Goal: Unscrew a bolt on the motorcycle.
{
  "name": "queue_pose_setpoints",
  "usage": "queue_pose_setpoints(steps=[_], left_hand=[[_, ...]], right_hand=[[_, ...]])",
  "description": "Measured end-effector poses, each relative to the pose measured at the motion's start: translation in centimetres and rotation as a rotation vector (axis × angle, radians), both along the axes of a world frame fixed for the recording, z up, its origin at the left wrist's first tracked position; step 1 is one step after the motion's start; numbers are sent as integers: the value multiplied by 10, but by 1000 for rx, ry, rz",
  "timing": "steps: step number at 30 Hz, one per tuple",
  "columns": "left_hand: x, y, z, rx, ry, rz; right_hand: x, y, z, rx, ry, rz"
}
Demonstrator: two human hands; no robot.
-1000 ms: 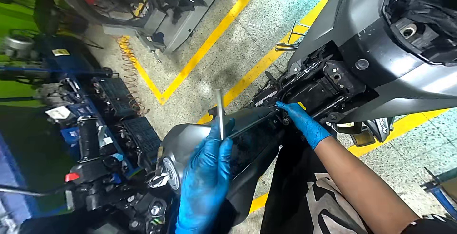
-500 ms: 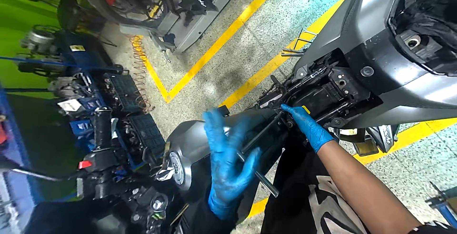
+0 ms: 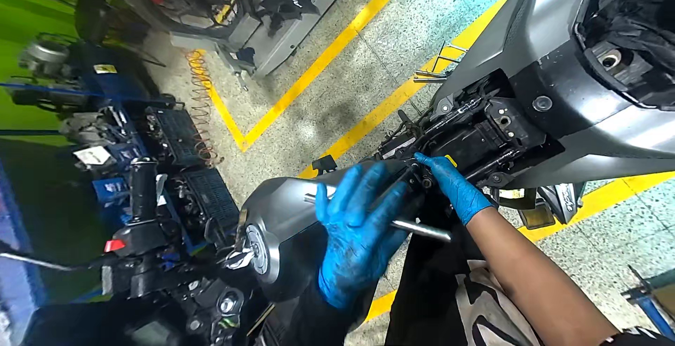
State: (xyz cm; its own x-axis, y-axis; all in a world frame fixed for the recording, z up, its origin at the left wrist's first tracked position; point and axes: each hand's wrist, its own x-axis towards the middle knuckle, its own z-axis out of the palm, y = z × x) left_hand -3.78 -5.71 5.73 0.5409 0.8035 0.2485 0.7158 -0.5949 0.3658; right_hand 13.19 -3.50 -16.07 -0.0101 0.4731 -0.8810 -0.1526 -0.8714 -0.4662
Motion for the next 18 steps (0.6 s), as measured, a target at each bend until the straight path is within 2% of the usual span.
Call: queue_pose_setpoints(steps=[2, 4, 6, 10, 12, 15, 18], left_hand=[[6, -2, 4, -216, -195, -120], [12, -2, 5, -287, -349, -87], [16, -5, 7, -317, -433, 94], [28, -20, 30, -590, -485, 707], [25, -13, 39, -698, -493, 844], [19, -6, 38, -651, -348, 795], [17, -20, 26, -313, 31, 537]], right_hand=[[0, -1, 1, 16, 5, -10], [-1, -1, 1, 0, 4, 1], [-2, 2, 2, -16, -8, 14], [-2, 1, 2, -15, 0, -2], [-1, 1, 4, -12, -1, 4], [-2, -1, 2, -6, 13, 8], [-1, 0, 0, -25, 14, -2]])
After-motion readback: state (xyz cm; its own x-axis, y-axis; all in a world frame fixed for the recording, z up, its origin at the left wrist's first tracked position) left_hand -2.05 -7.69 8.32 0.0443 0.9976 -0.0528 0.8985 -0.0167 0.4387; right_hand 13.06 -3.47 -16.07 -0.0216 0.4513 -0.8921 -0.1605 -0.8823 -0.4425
